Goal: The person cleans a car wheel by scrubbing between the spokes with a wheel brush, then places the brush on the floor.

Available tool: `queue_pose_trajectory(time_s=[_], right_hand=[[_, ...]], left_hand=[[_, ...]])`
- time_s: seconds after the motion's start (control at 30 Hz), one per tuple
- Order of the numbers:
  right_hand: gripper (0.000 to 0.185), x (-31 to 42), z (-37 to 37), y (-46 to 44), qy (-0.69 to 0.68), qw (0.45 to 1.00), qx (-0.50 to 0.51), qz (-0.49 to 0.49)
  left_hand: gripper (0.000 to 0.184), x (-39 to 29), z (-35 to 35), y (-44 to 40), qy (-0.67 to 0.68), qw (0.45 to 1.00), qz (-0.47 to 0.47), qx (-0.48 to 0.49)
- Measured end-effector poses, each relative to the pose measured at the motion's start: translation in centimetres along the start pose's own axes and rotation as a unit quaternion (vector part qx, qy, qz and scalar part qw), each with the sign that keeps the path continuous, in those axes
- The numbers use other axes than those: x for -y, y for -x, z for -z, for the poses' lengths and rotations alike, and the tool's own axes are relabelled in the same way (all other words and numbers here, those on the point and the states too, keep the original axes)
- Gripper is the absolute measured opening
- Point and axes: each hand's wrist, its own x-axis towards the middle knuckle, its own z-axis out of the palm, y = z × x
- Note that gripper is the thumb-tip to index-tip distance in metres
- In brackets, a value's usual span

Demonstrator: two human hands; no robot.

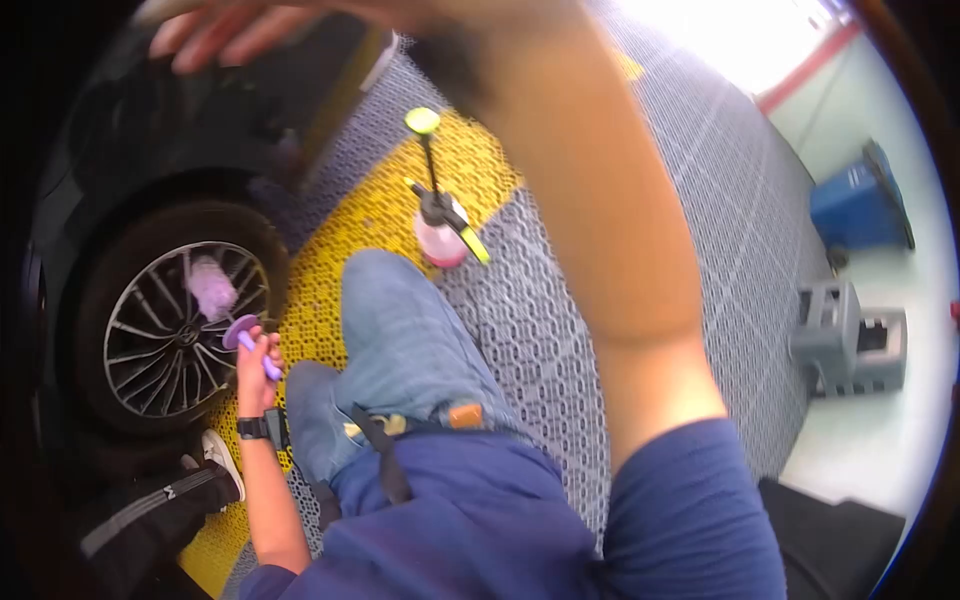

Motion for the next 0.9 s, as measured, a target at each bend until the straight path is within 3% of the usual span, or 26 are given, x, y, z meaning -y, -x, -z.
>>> queue_pose_trajectory(time_s=[0.1, 0.23, 0.43, 0.5, 0.63, 0.7, 0.73, 0.77, 0.83, 0.87, 0.9], right_hand=[[0.045, 0.9, 1.6, 4.8, -0.126, 0.986, -0.108, -0.022], [0.053, 2.3, -0.4, 8.2, -0.149, 0.977, -0.145, -0.05], [0.067, 4.0, -2.8, 9.1, -0.12, 0.978, -0.142, -0.09], [0.072, 4.4, -3.2, 8.6, -0.095, 0.984, -0.124, -0.089], [0.082, 6.1, -3.8, 5.3, 0.01, 0.993, -0.062, -0.095], [0.087, 5.7, -5.0, 3.8, 0.118, 0.988, -0.006, -0.101], [0.089, 4.0, -6.1, 4.1, 0.178, 0.978, 0.026, -0.109], [0.09, 1.1, -7.8, 5.8, 0.232, 0.964, 0.063, -0.111], [0.09, -4.1, -11.3, 10.0, 0.317, 0.933, 0.126, -0.111], [0.091, -5.7, -13.1, 12.8, 0.298, 0.919, 0.19, -0.176], [0.093, -6.6, -14.7, 14.9, 0.299, 0.864, 0.309, -0.263]], left_hand=[[0.03, -0.3, 0.3, -0.8, -0.013, 1.0, 0.019, -0.004], [0.04, -0.6, 0.9, -1.1, -0.082, 0.996, 0.036, 0.027], [0.043, -0.3, 0.2, 0.2, -0.045, 0.996, 0.071, 0.029], [0.044, -0.2, -0.2, 1.0, 0.028, 0.994, 0.091, 0.056], [0.066, 2.5, 4.1, 2.4, 0.05, 0.975, 0.143, 0.159], [0.076, 2.4, 4.8, 3.0, -0.288, 0.945, 0.118, 0.104], [0.081, 5.1, 7.9, 1.7, -0.297, 0.935, 0.009, 0.194], [0.092, 3.0, 6.2, 4.8, -0.473, 0.872, 0.014, 0.124], [0.111, 2.3, 4.1, 7.3, -0.648, 0.74, 0.164, 0.081], [0.123, 4.8, 5.9, 7.0, -0.569, 0.801, 0.16, 0.091], [0.123, 5.1, 6.8, 6.4, -0.571, 0.799, 0.164, 0.092]])
